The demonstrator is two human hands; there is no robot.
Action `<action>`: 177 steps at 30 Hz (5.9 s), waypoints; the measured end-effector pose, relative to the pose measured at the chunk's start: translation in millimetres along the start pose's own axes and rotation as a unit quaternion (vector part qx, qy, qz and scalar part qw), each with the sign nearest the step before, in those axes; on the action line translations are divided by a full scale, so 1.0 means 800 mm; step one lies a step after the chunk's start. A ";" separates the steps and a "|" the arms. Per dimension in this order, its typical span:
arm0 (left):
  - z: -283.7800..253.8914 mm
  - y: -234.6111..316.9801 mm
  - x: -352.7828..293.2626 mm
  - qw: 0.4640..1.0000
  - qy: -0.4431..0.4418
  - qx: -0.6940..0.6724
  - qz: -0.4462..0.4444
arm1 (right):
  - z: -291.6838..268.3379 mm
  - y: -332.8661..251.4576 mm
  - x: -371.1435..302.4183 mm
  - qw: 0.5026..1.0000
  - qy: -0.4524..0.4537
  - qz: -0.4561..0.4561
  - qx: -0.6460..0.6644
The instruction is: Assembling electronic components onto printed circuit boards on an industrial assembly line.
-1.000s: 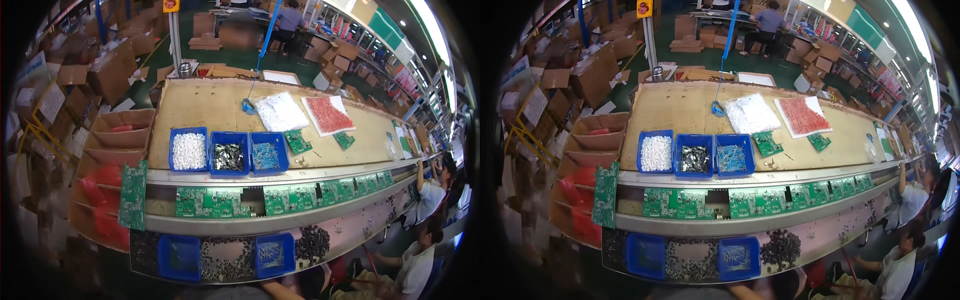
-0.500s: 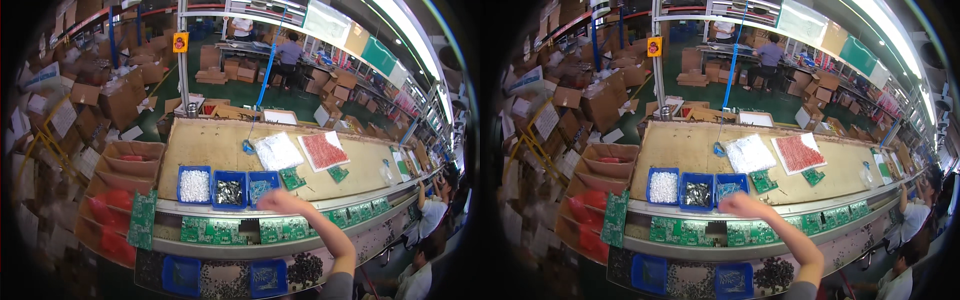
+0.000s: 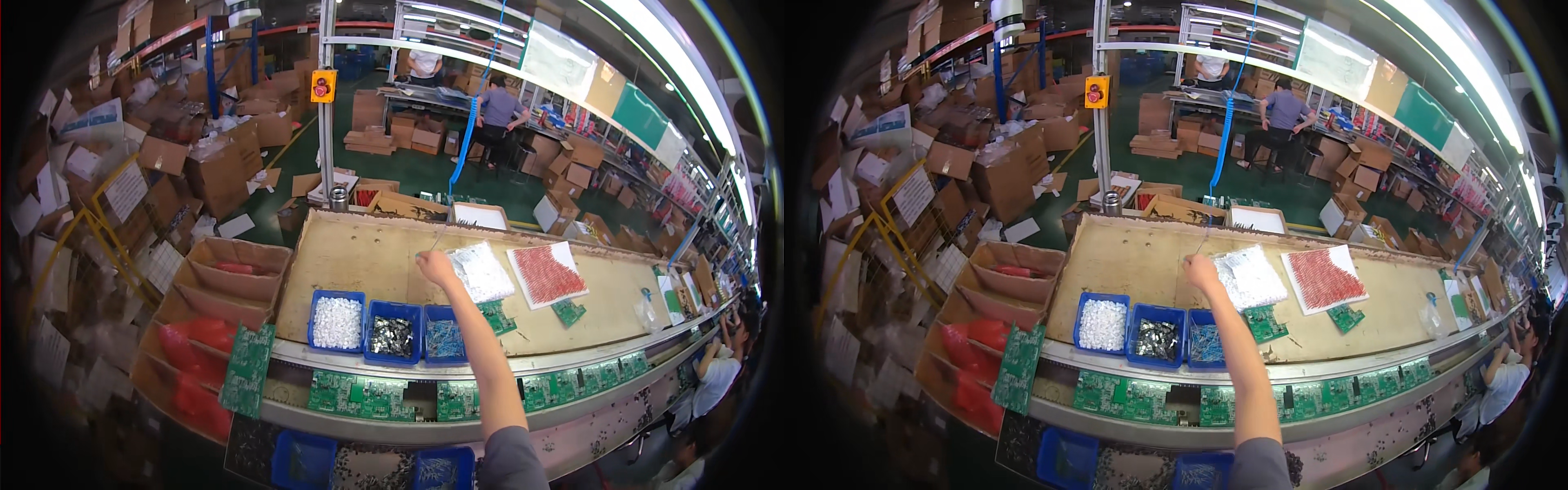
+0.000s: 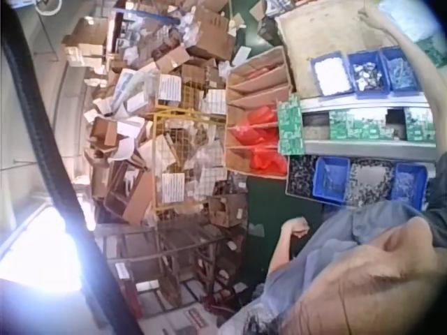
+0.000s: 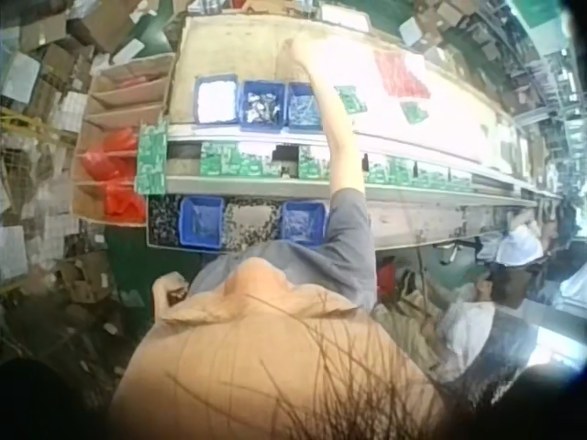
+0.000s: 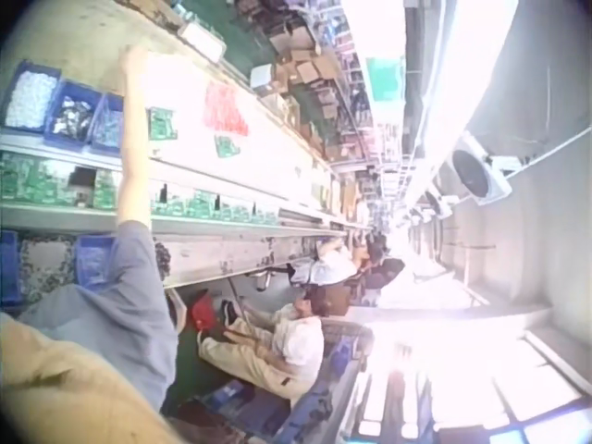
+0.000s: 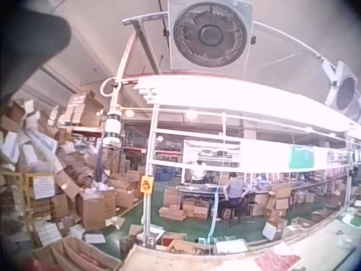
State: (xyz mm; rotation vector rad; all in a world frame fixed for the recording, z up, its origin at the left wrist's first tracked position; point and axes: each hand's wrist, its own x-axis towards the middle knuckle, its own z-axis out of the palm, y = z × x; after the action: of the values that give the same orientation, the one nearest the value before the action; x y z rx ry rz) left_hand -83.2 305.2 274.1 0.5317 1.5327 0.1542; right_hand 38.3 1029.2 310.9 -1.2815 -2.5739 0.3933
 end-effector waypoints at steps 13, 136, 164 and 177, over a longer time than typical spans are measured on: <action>0.021 0.395 -0.180 0.355 0.179 -0.131 0.908 | -0.165 -0.099 -0.355 0.930 -0.031 -0.063 0.361; 0.045 0.526 0.030 0.843 -0.199 0.052 0.497 | -0.042 -0.188 -0.277 0.840 0.187 -0.480 -0.170; -0.081 0.132 0.061 0.812 0.497 0.166 0.258 | -0.083 0.068 -0.577 0.979 -0.094 0.179 -0.004; -0.076 0.153 0.063 0.814 0.491 0.249 0.186 | -0.038 0.061 -0.604 0.969 -0.025 0.245 -0.036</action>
State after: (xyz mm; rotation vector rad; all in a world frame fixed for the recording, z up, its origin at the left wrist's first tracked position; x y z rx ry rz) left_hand -111.6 447.9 282.4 1.3139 2.4898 0.3709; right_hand 368.1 673.0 277.7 -1.9580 -2.3011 0.4241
